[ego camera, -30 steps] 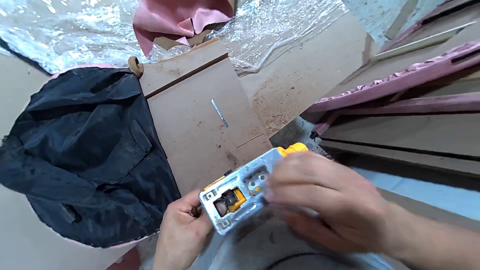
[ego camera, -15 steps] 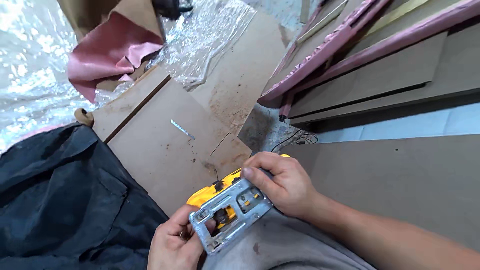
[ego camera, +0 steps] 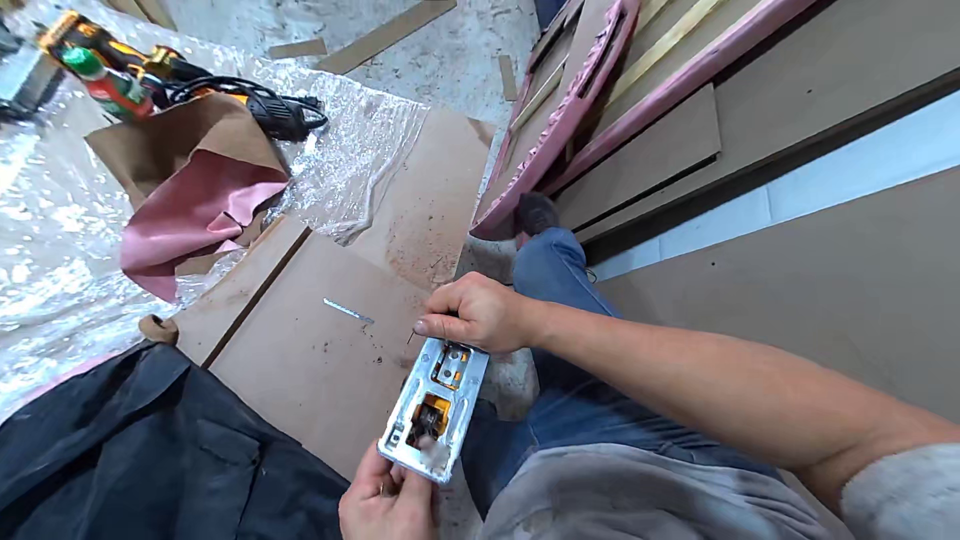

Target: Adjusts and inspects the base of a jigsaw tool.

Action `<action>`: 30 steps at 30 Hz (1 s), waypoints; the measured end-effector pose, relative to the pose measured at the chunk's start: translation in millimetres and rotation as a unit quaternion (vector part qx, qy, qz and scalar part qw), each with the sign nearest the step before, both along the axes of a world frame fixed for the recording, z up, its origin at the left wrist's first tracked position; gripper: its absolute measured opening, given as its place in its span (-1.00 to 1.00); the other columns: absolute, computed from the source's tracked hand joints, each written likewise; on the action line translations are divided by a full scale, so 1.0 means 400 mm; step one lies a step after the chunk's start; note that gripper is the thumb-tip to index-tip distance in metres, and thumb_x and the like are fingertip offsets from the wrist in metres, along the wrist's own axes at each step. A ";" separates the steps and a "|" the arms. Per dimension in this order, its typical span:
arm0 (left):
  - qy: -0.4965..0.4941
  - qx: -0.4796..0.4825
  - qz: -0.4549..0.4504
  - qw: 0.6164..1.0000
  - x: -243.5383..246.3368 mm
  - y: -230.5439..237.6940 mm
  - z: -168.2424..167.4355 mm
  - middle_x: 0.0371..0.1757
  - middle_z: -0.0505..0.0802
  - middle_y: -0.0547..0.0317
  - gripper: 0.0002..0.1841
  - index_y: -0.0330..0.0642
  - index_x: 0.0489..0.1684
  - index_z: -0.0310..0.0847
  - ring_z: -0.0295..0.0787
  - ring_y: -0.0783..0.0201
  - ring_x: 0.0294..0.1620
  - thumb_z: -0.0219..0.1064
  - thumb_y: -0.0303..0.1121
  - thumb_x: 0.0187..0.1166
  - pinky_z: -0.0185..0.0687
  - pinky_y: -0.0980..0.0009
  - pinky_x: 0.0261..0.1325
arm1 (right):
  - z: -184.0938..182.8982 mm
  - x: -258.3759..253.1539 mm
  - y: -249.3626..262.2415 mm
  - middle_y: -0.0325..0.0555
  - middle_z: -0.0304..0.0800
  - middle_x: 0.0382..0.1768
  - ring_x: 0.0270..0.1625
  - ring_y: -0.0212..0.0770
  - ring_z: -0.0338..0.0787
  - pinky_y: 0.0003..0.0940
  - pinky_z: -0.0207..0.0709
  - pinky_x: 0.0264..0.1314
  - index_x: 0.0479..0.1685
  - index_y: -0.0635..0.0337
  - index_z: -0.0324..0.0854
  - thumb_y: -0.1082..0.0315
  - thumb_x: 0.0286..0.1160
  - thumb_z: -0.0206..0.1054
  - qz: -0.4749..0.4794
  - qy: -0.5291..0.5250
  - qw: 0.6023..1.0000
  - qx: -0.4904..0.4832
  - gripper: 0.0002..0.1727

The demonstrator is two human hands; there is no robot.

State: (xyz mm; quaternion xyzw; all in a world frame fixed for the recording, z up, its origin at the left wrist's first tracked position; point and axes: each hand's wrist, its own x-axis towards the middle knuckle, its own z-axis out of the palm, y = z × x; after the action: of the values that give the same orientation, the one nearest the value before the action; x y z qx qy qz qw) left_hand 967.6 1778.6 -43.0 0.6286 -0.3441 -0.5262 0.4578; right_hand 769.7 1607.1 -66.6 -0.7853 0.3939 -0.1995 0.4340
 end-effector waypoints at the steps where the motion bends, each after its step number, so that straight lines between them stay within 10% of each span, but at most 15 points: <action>1: -0.011 0.003 -0.003 1.000 -0.003 -0.007 0.002 -0.72 0.73 0.16 -0.84 -0.37 -0.07 0.74 0.53 0.34 -0.89 0.37 -0.57 0.46 0.48 0.43 -0.89 | -0.003 -0.006 -0.001 -0.32 0.61 -0.60 -0.52 -0.42 0.59 -0.37 0.43 -0.48 -0.51 0.08 0.71 0.04 0.78 0.19 -0.008 -0.004 1.000 0.004 -0.53; 10: -0.013 0.015 0.006 1.000 -0.006 -0.003 0.012 -0.72 0.71 0.18 -0.83 -0.31 -0.09 0.81 0.53 0.33 -0.88 0.40 -0.52 0.43 0.50 0.40 -0.88 | -0.011 -0.020 0.004 -0.32 0.57 -0.63 -0.56 -0.40 0.57 -0.36 0.41 -0.53 -0.55 0.07 0.64 0.06 0.77 0.19 -0.007 -0.032 0.999 0.020 -0.54; 17: 0.032 -0.019 0.107 0.994 -0.028 0.049 0.003 -0.42 0.90 0.13 -0.78 -0.35 -0.05 0.77 0.77 0.34 -0.65 0.38 -0.70 0.39 0.73 0.42 -0.67 | 0.049 0.072 -0.067 -0.25 0.71 -0.44 -0.26 -0.35 0.72 -0.34 0.58 -0.20 -0.48 0.11 0.75 0.09 0.77 0.20 0.160 -0.031 0.986 -0.021 -0.56; 23: -0.084 -0.020 0.172 0.981 -0.050 -0.074 -0.004 -0.49 0.86 0.09 -0.85 -0.36 -0.14 0.79 0.71 0.32 -0.69 0.39 -0.56 0.40 0.67 0.43 -0.69 | 0.032 0.143 -0.222 -0.26 0.58 -0.54 -0.45 -0.35 0.61 -0.34 0.44 -0.42 -0.62 0.07 0.62 0.04 0.77 0.18 0.212 -0.056 0.975 -0.032 -0.49; 30: -0.119 0.014 0.168 0.979 -0.008 -0.199 0.047 -0.53 0.83 0.05 -0.87 -0.35 -0.21 0.79 0.65 0.28 -0.76 0.40 -0.56 0.35 0.61 0.41 -0.77 | -0.039 0.104 -0.259 -0.25 0.79 -0.35 -0.29 -0.40 0.77 -0.33 0.70 -0.20 -0.23 0.15 0.78 0.15 0.79 0.19 -0.067 -0.192 0.979 0.005 -0.66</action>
State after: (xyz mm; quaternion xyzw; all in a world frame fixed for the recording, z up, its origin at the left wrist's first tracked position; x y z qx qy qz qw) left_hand 964.4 1699.1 -24.0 0.7415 -0.2783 -0.3681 0.4870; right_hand 811.5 1503.4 -82.2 -0.7020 0.3556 -0.3737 0.4909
